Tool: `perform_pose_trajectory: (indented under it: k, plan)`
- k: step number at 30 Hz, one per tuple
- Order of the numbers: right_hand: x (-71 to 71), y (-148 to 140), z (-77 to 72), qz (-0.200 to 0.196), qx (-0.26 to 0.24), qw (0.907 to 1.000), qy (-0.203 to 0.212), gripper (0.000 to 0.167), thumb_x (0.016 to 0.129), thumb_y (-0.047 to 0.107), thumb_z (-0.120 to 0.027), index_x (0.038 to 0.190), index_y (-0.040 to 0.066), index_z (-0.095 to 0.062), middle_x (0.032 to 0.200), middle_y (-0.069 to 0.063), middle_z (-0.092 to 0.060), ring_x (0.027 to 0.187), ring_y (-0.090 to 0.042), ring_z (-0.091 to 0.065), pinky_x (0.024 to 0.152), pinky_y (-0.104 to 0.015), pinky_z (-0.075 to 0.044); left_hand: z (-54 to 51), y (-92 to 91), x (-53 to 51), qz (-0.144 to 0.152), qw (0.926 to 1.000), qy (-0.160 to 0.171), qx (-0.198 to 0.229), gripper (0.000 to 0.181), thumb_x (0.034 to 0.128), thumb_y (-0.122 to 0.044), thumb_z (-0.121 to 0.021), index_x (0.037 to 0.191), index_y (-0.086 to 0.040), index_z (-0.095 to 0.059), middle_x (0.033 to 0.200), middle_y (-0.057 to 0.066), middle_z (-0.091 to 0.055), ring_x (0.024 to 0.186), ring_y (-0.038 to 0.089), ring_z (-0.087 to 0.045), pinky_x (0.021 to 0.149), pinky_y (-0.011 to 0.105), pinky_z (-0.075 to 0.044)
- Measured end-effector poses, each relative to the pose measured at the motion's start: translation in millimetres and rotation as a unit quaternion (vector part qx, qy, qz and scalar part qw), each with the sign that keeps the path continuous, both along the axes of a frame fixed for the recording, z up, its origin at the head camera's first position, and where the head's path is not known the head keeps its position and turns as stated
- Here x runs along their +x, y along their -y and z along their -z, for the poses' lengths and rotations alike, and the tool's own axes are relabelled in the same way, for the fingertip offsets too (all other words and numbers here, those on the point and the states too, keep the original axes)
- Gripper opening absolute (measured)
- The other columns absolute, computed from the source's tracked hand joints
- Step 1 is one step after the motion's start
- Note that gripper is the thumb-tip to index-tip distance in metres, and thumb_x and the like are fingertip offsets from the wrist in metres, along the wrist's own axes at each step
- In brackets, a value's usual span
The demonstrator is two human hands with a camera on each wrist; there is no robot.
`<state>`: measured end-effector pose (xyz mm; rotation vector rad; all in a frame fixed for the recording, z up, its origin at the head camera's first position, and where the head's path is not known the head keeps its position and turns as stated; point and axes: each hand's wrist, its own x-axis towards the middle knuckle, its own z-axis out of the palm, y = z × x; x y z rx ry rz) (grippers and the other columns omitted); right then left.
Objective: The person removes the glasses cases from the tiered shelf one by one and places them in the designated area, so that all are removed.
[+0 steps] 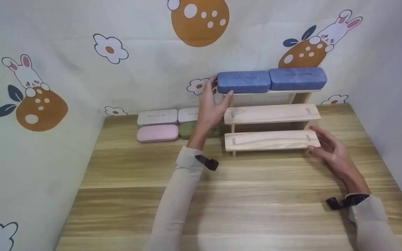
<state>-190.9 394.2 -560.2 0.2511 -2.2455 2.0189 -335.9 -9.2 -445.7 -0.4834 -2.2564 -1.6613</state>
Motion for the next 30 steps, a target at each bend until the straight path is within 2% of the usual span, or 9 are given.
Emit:
perform_pose_trajectory:
  k: [7,13,22,30]
  plan:
    - [-0.6,-0.6,0.0,-0.003,0.0,1.0,0.005,0.071,0.096,-0.009,-0.071,0.161,-0.005,-0.042,0.148,0.002,-0.065,0.134,-0.006,-0.061,0.116,-0.009,-0.043,-1.3,-1.4,-1.0,-0.011,0.9999,-0.007,0.001,0.074,0.0988,-0.024,-0.08,0.158,-0.002,-0.043,0.157,0.017,-0.056,0.148,0.025,-0.055,0.127,0.024,-0.044]
    - [-0.3,-1.0,-0.6,-0.002,0.012,0.9999,0.004,0.071,0.097,-0.007,-0.072,0.161,-0.004,-0.043,0.149,0.002,-0.064,0.136,-0.006,-0.06,0.117,-0.008,-0.042,-2.4,0.5,2.2,-0.015,0.9998,-0.012,-0.002,0.077,0.0982,-0.024,-0.081,0.16,-0.001,-0.041,0.155,0.017,-0.055,0.145,0.026,-0.056,0.127,0.028,-0.045]
    - [1.7,-1.5,-0.9,-0.004,-0.004,0.9999,0.009,0.071,0.097,-0.008,-0.072,0.161,-0.005,-0.043,0.153,0.002,-0.062,0.138,-0.004,-0.058,0.117,-0.008,-0.042,-0.4,8.6,11.1,-0.011,0.9998,-0.008,-0.012,0.082,0.0951,-0.035,-0.084,0.16,-0.005,-0.046,0.148,0.015,-0.051,0.138,0.023,-0.056,0.124,0.027,-0.047]
    - [1.2,-0.8,-1.5,-0.002,0.004,0.9999,0.009,0.07,0.097,-0.008,-0.072,0.161,-0.004,-0.043,0.151,0.003,-0.064,0.137,-0.005,-0.059,0.116,-0.008,-0.042,1.3,11.0,17.5,-0.022,0.9998,-0.002,0.002,0.079,0.0903,-0.033,-0.09,0.153,-0.003,-0.052,0.142,0.015,-0.053,0.135,0.025,-0.059,0.121,0.027,-0.05]
